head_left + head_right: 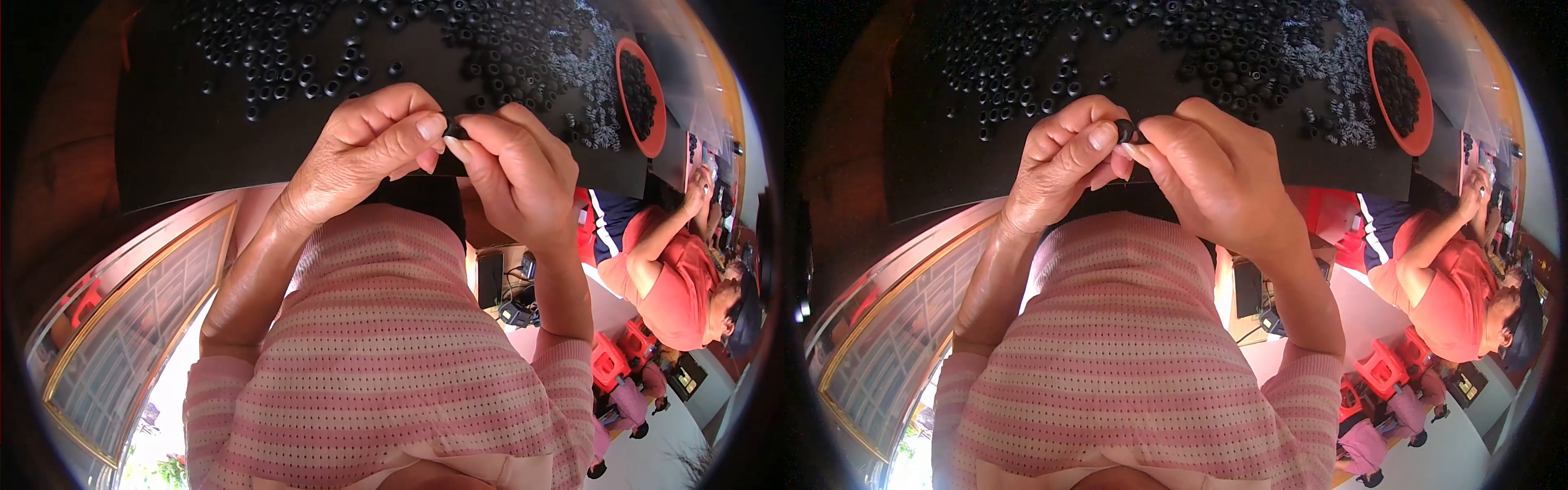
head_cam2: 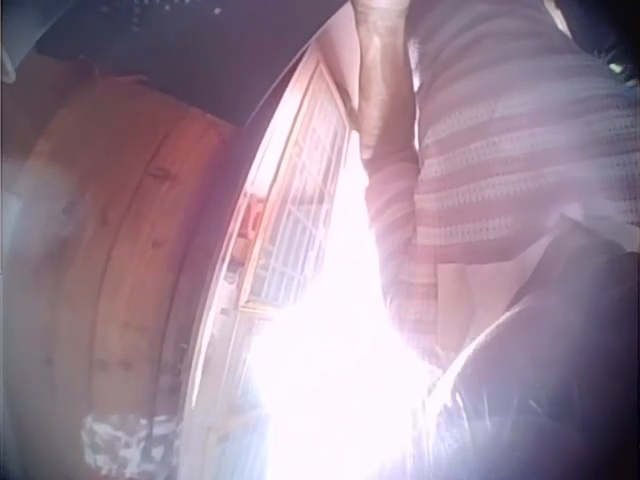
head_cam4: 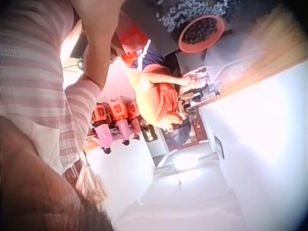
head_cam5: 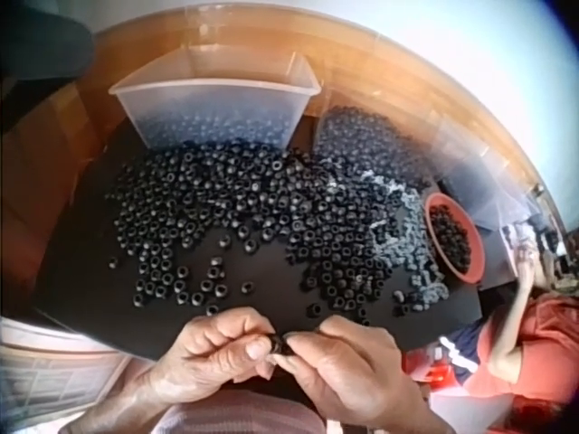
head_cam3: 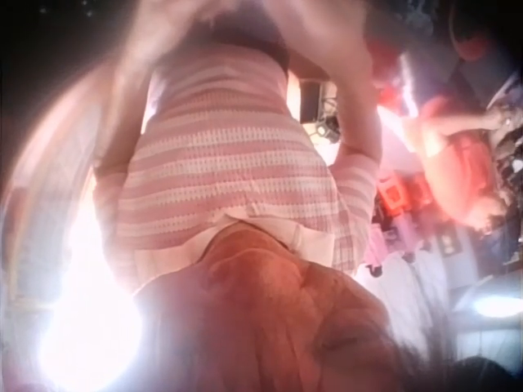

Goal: The person inserts small plastic pieces into black rubber grommets by hand and empties a plate of assembled parts into a plastic container.

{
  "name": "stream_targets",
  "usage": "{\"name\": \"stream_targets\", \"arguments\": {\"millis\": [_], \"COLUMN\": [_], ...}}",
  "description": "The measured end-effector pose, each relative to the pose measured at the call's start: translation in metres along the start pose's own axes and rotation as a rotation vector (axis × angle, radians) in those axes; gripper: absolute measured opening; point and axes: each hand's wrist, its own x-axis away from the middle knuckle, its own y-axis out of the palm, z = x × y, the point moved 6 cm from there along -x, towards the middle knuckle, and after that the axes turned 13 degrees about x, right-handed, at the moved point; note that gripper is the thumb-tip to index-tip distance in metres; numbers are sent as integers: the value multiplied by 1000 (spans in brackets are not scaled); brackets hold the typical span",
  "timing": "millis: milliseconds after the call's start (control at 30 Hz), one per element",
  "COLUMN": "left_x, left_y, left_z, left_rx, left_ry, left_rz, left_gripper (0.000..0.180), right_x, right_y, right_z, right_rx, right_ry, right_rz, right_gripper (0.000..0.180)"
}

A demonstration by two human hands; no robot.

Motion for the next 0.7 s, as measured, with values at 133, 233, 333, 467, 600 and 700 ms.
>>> {"name": "stream_targets", "arguments": {"millis": [133,233,333,467,600,700], "left_x": [0,1,1,2,3,2], "left_y": [-1,0,-3,-2,3,4], "left_z": [-1,0,-1,0,1,3], "left_rx": [34,5,54,92,89,68], "left_ry": [12,32,38,39,44,72], "left_rz": [-17,-24,-15,-20,59,78], "left_gripper": [29,29,29,29,24,23], "right_x": [-4,-6,-7,-5,-6,-6], "right_y": [0,1,5,9,11,12], "right_z": [-1,-1,-3,-4,-1,3], "right_rx": [-25,-44,-61,-56,5,55], "right_ry": [-10,1,13,43,-30,-47], "right_rz": [42,70,59,28,63,59], "right_gripper": [18,22,28,36,41,45]}}
